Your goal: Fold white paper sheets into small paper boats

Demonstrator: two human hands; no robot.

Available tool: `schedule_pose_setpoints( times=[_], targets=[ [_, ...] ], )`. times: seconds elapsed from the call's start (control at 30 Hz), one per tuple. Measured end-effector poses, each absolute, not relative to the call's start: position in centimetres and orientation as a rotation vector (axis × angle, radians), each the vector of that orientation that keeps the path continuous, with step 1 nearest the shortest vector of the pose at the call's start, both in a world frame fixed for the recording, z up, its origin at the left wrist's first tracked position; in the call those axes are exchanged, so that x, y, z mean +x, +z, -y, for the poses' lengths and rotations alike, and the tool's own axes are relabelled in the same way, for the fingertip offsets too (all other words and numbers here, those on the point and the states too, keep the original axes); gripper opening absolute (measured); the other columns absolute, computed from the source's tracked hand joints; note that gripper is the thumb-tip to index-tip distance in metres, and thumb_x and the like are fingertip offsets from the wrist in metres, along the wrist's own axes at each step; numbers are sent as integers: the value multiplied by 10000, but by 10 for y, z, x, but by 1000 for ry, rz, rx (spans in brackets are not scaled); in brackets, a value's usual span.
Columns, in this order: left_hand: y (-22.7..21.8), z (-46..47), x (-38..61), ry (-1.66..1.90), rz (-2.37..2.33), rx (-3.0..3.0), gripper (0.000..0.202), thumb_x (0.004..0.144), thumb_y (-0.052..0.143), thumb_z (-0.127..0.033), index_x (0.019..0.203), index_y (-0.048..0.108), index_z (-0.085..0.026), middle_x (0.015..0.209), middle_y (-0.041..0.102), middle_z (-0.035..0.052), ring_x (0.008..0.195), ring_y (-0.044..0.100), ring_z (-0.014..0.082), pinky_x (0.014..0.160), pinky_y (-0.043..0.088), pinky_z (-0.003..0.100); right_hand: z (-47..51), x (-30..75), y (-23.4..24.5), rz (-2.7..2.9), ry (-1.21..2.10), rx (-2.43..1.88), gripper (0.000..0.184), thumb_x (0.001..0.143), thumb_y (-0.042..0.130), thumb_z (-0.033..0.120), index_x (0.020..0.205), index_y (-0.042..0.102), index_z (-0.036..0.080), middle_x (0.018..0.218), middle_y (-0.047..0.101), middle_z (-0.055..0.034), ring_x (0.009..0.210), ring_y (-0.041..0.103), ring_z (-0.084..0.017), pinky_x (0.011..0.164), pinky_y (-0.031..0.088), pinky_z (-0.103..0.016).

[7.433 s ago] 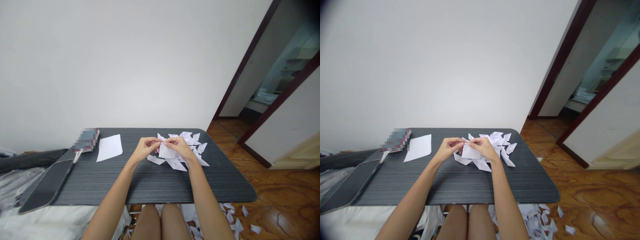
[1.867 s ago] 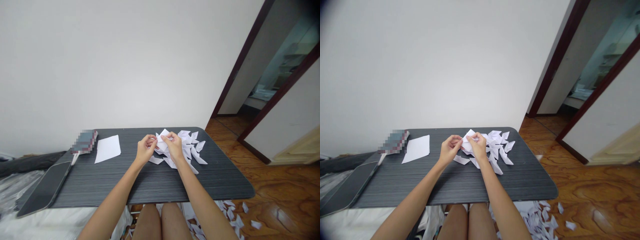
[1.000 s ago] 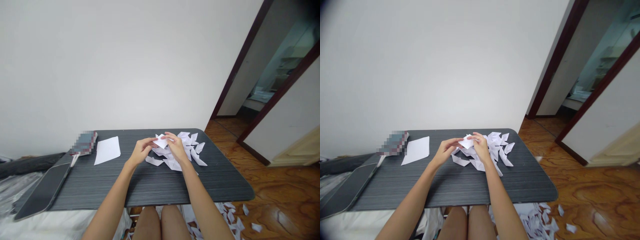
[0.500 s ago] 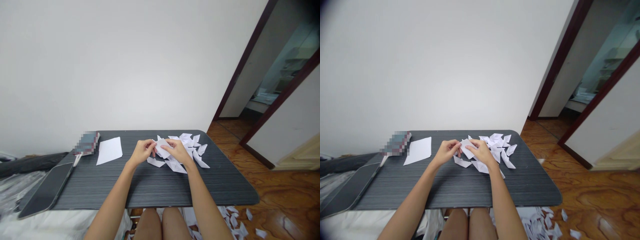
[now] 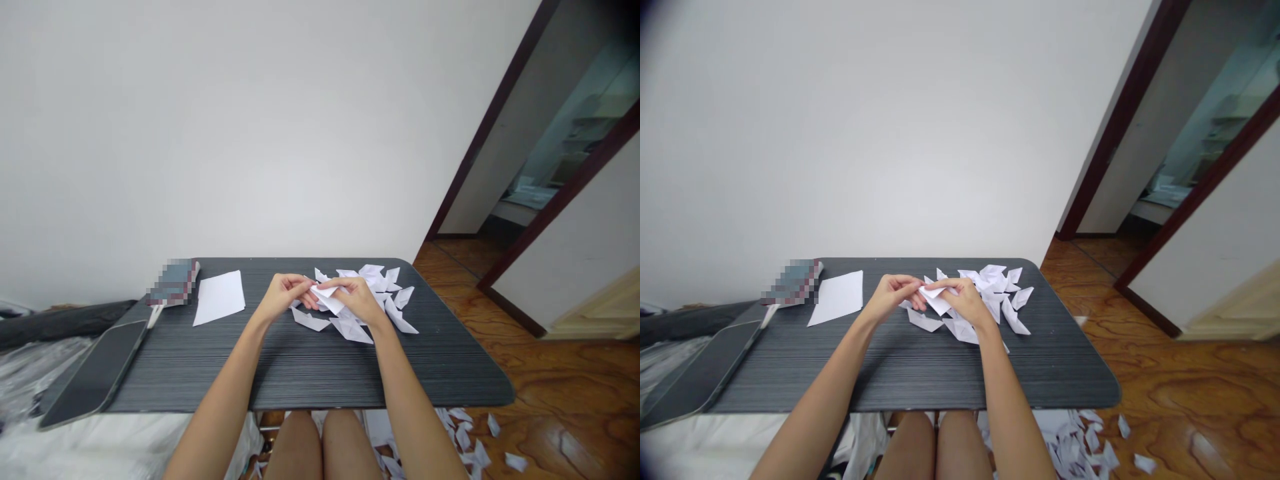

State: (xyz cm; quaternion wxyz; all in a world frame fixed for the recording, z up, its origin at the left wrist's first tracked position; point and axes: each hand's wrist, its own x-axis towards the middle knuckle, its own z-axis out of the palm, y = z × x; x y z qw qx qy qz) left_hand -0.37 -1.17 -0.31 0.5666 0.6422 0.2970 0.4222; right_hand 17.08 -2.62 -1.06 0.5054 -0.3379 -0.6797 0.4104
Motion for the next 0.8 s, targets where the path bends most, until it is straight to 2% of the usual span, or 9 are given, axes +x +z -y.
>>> schedule_pose_setpoints(
  times=[0.17, 0.5, 0.6, 0.7, 0.8],
  targets=[
    [-2, 13, -2, 1002, -677, 1505, 248, 708, 587, -309, 811, 617, -86, 577, 659, 71, 501, 630, 175, 462, 500, 238, 25, 171, -12, 1676, 934, -819, 181, 689, 534, 223, 770, 695, 230, 732, 669, -1, 632, 564, -133, 538, 396, -227],
    [-8, 12, 1, 1002, -651, 1544, 196, 716, 586, -281, 763, 620, -94, 556, 656, 50, 524, 633, 161, 513, 516, 235, 29, 171, -8, 1845, 833, -719, 219, 710, 502, 152, 804, 687, 222, 785, 628, -20, 753, 564, -154, 708, 413, -285],
    [-9, 10, 1, 1018, -664, 1551, 204, 710, 589, -288, 767, 622, -96, 553, 654, 41, 527, 634, 165, 525, 522, 244, 29, 172, -7, 1873, 855, -698, 233, 760, 462, 209, 828, 685, 210, 808, 630, -28, 769, 561, -159, 720, 410, -292],
    [-10, 10, 2, 1031, -674, 1572, 219, 713, 583, -292, 780, 621, -87, 561, 655, 37, 536, 634, 167, 536, 525, 253, 27, 171, -8, 1784, 874, -811, 300, 814, 404, 295, 852, 678, 179, 773, 644, -35, 718, 570, -153, 662, 419, -277],
    [-11, 9, 2, 1071, -700, 1604, 220, 710, 586, -280, 793, 621, -80, 574, 656, 31, 543, 631, 161, 554, 527, 257, 23, 169, -13, 1695, 866, -951, 256, 767, 494, 307, 888, 660, 154, 802, 660, -45, 713, 579, -159, 638, 425, -267]
  ],
)
